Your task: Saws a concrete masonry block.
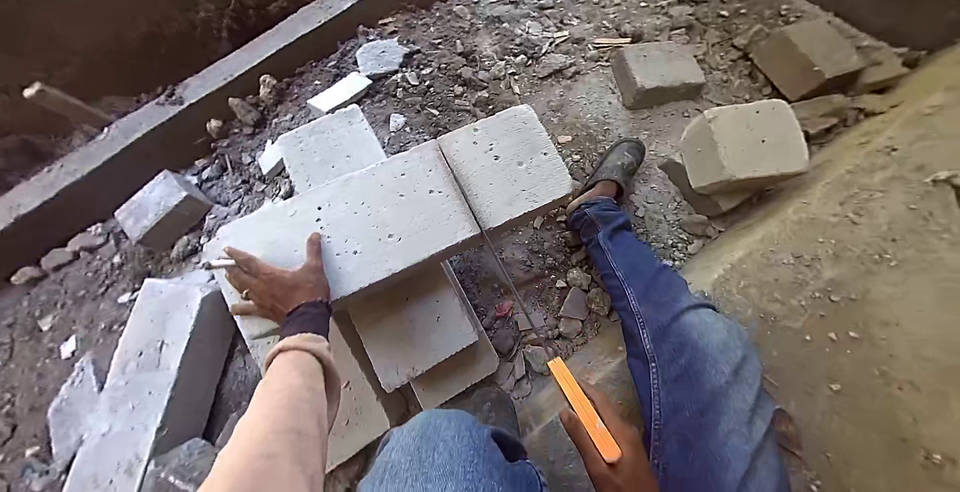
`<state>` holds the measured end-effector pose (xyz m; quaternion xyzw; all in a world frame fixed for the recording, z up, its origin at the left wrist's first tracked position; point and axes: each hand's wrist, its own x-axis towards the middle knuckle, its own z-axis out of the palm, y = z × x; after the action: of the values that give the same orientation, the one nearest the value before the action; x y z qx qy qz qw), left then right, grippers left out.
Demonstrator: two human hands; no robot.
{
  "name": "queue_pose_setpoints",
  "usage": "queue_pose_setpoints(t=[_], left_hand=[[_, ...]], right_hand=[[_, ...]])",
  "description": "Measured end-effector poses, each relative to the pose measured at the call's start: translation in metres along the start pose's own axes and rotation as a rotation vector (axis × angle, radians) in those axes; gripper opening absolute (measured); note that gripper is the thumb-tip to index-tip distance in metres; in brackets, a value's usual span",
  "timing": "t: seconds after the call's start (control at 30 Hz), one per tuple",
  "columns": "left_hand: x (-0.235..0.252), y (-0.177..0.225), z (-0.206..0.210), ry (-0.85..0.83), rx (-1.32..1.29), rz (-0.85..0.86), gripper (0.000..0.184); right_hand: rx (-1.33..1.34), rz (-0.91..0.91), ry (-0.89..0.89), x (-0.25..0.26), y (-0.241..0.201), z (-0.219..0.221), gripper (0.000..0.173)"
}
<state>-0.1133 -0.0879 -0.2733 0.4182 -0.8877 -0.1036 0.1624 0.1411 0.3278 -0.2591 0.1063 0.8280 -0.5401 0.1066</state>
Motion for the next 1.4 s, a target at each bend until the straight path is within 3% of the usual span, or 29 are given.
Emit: queue_pose_setpoints(t=[0.13,0.2,0.27,0.43,0.5,0.6,0.67,0.77,0.87,0.93,1.0,1.13,1.2,1.4], left_hand=[[0.004,-0.002,0.0,0.021,-0.051,0.022,0.126],[0.001,-0.006,0.004,0.04,-0.032,-0.012,0.125],[-0.001,-0.007,0.003,0.051,-0.032,-0.044,0.126],[0.0,0.001,0.002,0.047,-0.014,-0.02,0.128],[0.006,0.003,0.005,0.049,-0.013,-0.007,0.126],[0.005,-0.001,0.003,0.027,0.0,-0.021,0.125],[0.006,-0.002,0.002,0.032,0.007,-0.034,0.126],[0.006,0.001,0.002,0.032,-0.026,-0.027,0.128],[0.002,0.003,0.0,0.028,-0.046,-0.012,0.127],[-0.001,0.006,-0.001,0.035,-0.049,-0.024,0.126],[0.0,0.003,0.001,0.022,-0.02,-0.032,0.127],[0.004,0.001,0.005,0.025,-0.019,-0.034,0.128],[0.001,0.002,0.005,0.024,-0.018,-0.042,0.129],[-0.004,0.01,-0.005,-0.044,-0.032,-0.025,0.131]], right_hand=[[-0.004,-0.031,0.111,0.11,-0.019,0.039,0.053],[0.009,0.045,0.053,0.124,-0.029,0.036,0.057],[0.006,0.056,-0.009,0.112,-0.027,0.027,0.064],[0.01,0.003,0.048,0.012,-0.001,-0.006,0.056],[0.001,-0.033,0.065,0.049,-0.011,0.0,0.053],[0.031,0.016,-0.01,0.155,-0.084,0.028,0.053],[0.061,0.005,-0.032,0.184,-0.12,0.044,0.063],[-0.027,-0.15,0.014,0.149,-0.087,0.04,0.064],[-0.131,-0.166,0.119,0.037,-0.026,0.013,0.053],[-0.13,-0.144,0.147,0.001,-0.018,-0.002,0.047],[-0.182,-0.154,0.18,0.036,-0.04,0.005,0.046],[-0.167,-0.13,0.024,0.179,-0.124,0.028,0.049],[-0.134,-0.083,-0.065,0.196,-0.147,0.026,0.052],[-0.169,-0.123,0.064,0.027,-0.104,-0.026,0.051]])
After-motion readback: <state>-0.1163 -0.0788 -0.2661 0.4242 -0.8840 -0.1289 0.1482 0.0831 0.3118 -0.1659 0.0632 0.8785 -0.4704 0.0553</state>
